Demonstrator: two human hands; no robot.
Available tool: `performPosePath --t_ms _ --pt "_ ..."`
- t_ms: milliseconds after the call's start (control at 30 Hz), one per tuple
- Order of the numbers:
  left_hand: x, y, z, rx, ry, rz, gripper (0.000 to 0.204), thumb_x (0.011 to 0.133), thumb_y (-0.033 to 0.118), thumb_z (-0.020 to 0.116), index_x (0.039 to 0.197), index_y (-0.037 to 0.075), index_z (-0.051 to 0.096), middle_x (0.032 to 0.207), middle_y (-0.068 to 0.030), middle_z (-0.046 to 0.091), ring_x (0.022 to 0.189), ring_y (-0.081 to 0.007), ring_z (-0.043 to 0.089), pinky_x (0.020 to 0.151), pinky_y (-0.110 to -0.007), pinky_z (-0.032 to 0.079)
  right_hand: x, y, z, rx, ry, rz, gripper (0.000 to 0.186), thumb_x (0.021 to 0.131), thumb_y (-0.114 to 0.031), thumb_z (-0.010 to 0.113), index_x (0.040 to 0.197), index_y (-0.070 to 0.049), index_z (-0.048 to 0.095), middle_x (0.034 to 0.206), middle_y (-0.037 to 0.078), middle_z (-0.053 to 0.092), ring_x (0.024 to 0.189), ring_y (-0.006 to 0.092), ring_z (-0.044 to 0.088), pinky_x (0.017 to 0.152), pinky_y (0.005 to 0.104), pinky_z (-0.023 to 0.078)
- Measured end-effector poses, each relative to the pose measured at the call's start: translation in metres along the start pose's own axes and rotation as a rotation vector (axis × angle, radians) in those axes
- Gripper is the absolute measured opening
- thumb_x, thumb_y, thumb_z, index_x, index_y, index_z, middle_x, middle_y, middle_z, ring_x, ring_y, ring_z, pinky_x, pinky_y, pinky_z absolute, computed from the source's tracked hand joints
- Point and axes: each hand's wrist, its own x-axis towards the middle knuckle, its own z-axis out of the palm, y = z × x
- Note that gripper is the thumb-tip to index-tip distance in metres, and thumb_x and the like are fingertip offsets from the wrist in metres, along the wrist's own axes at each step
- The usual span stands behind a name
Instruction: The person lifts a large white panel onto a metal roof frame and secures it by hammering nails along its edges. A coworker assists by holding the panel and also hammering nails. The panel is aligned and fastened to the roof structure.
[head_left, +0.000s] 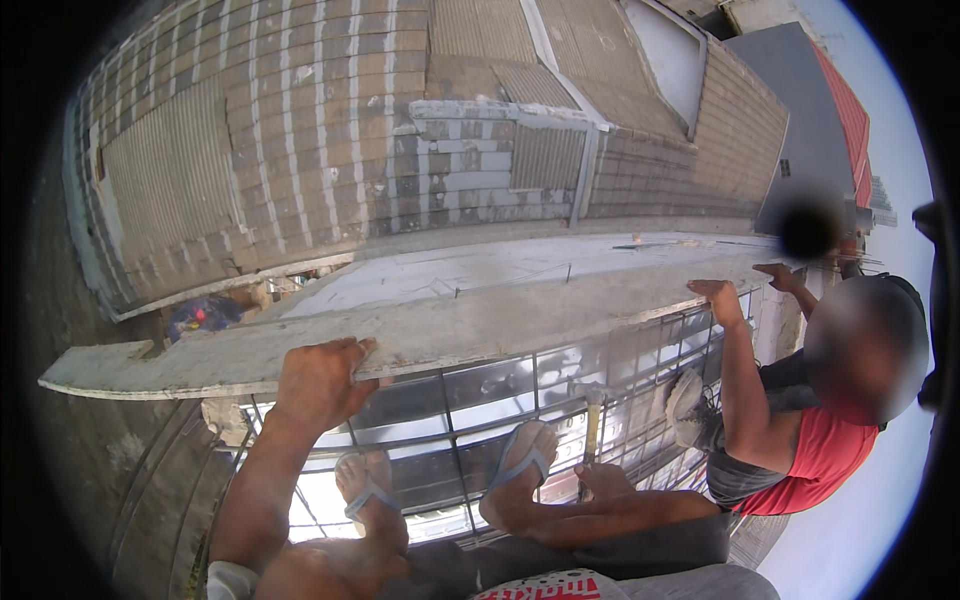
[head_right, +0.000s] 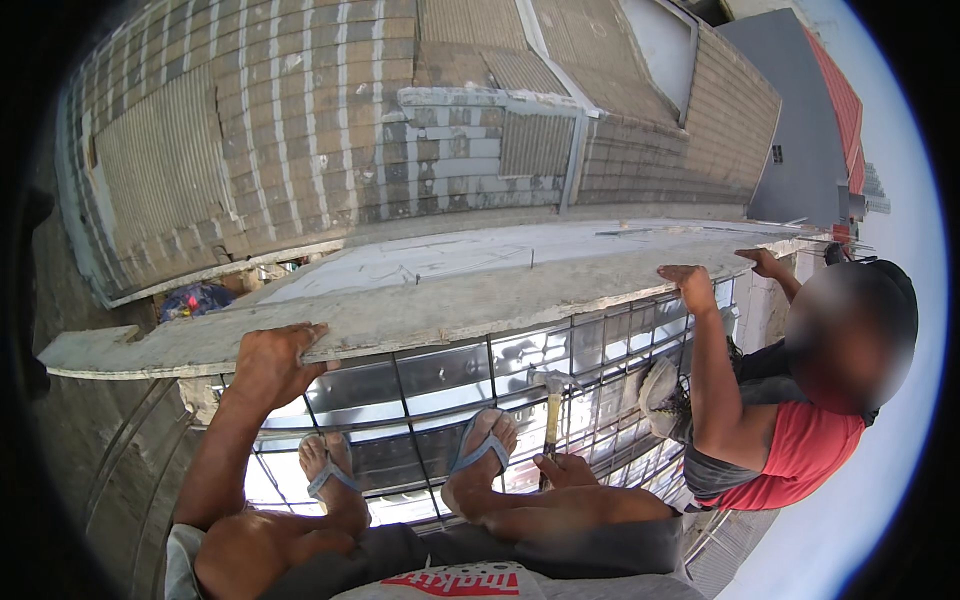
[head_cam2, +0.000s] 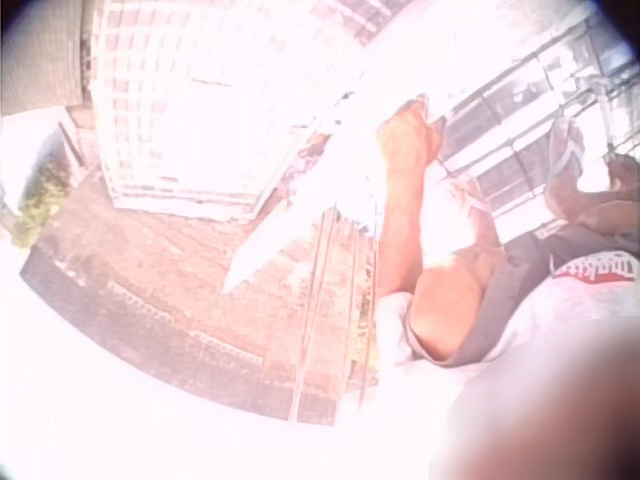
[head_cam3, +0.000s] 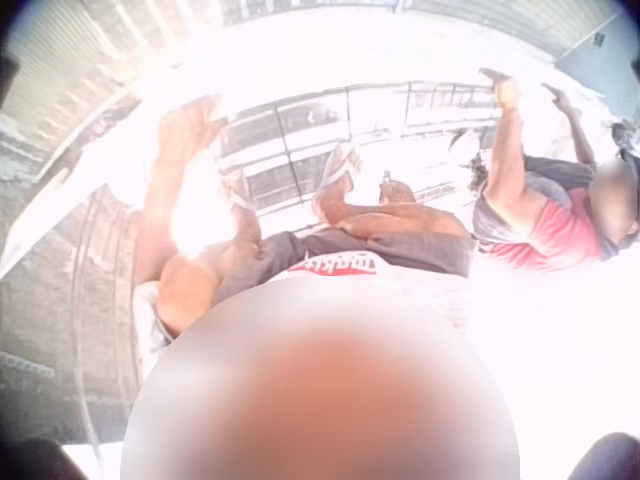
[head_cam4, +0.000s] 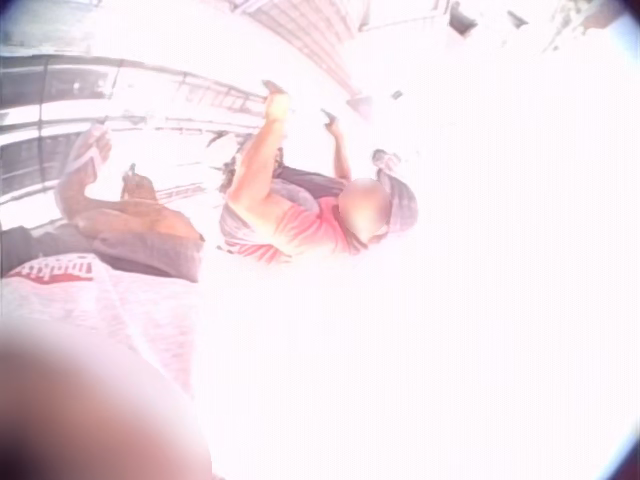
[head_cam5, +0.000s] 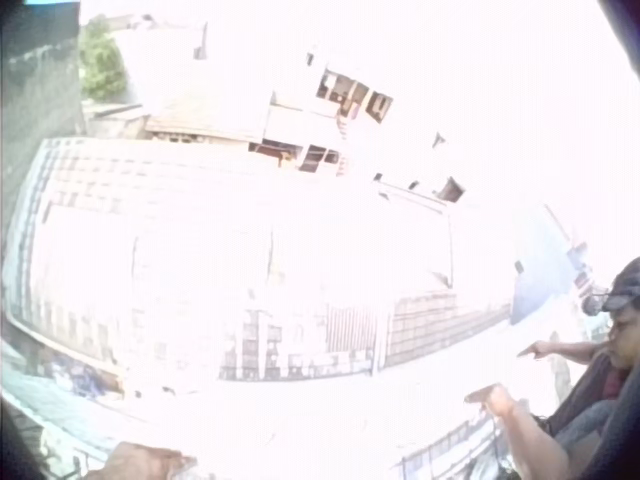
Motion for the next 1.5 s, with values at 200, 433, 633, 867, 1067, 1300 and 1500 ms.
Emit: performPosePath --t_ms 200,433,633,867,1067,1300,1500 --pt "-0.003 0.002 -0.001 -0.023 -0.008 -0.029 0.051 0.077 0.043 0.08 0.113 0.008 0.072 0.109 -0.0121 0.073 0.093 -0.0302 0.071 0.084 -0.039 0.056 -0.003 -0.137 -0.135 -0.247 0.26 -0.247 0.039 0.095 -0.041 0.063 0.095 -0.003 0.071 0.075 0.017 0.066 0.074 0.0304 0.066 0.069 0.0395 0.051" --pt "-0.026 0.004 0.003 0.001 0.15 -0.038 0.052 0.082 0.032 0.078 0.127 0.01 0.063 0.121 -0.0133 0.066 0.123 -0.0296 0.058 0.114 -0.052 0.035 0.136 -0.304 -0.223 -0.48 0.346 -0.799 0.031 0.1 -0.029 0.055 0.115 -0.006 0.069 0.104 0.02 0.07 0.099 0.0325 0.068 0.086 0.0431 0.053" --pt "-0.107 0.003 -0.011 -0.158 0.203 -0.182 0.058 0.08 0.02 0.078 0.133 0.008 0.057 0.14 -0.0155 0.054 0.133 -0.0329 0.049 0.114 -0.055 0.033 0.298 -0.361 -0.147 -0.687 -0.213 -0.609 0.056 0.093 -0.046 0.06 0.139 -0.014 0.057 0.145 0.015 0.051 0.134 0.035 0.047 0.11 0.0464 0.039" --pt "-0.156 0.018 0.005 -0.393 0.064 -0.523 0.057 0.082 0.021 0.075 0.134 0.007 0.056 0.131 -0.0185 0.061 0.121 -0.0371 0.058 0.104 -0.045 0.047 0.32 -0.346 -0.123 -0.782 -0.342 -0.316 0.095 0.093 -0.075 0.029 0.147 0.003 0.041 0.154 0.022 0.038 0.145 0.0367 0.032 0.119 0.0468 0.025" --pt "-0.149 0.008 0.008 -0.362 0.129 -0.423 0.054 0.084 0.02 0.074 0.133 0.005 0.057 0.129 -0.0221 0.062 0.118 -0.0384 0.061 0.1 -0.043 0.05 0.286 -0.308 -0.151 -0.856 -0.246 -0.495 0.062 0.092 -0.046 0.054 0.136 -0.002 0.054 0.129 0.024 0.06 0.125 0.0391 0.054 0.103 0.0458 0.045" --pt "-0.141 -0.001 0.015 -0.352 0.101 -0.312 0.051 0.086 0.017 0.073 0.131 -0.001 0.057 0.127 -0.0266 0.062 0.12 -0.0395 0.06 0.1 -0.043 0.05 0.271 -0.299 -0.156 -0.81 -0.11 -0.593 0.03 0.082 -0.008 0.057 0.111 -0.001 0.065 0.104 0.02 0.07 0.102 0.0353 0.066 0.084 0.0439 0.054" --pt "-0.151 -0.005 0.027 -0.343 0.051 -0.373 0.047 0.089 0.025 0.07 0.131 0.007 0.059 0.13 -0.0202 0.062 0.119 -0.0363 0.06 0.101 -0.042 0.05 0.276 -0.325 -0.163 -0.463 -0.321 -0.217 0.022 0.084 -0.005 0.057 0.104 -0.006 0.067 0.098 0.014 0.07 0.079 0.0236 0.068 0.062 0.0393 0.058"
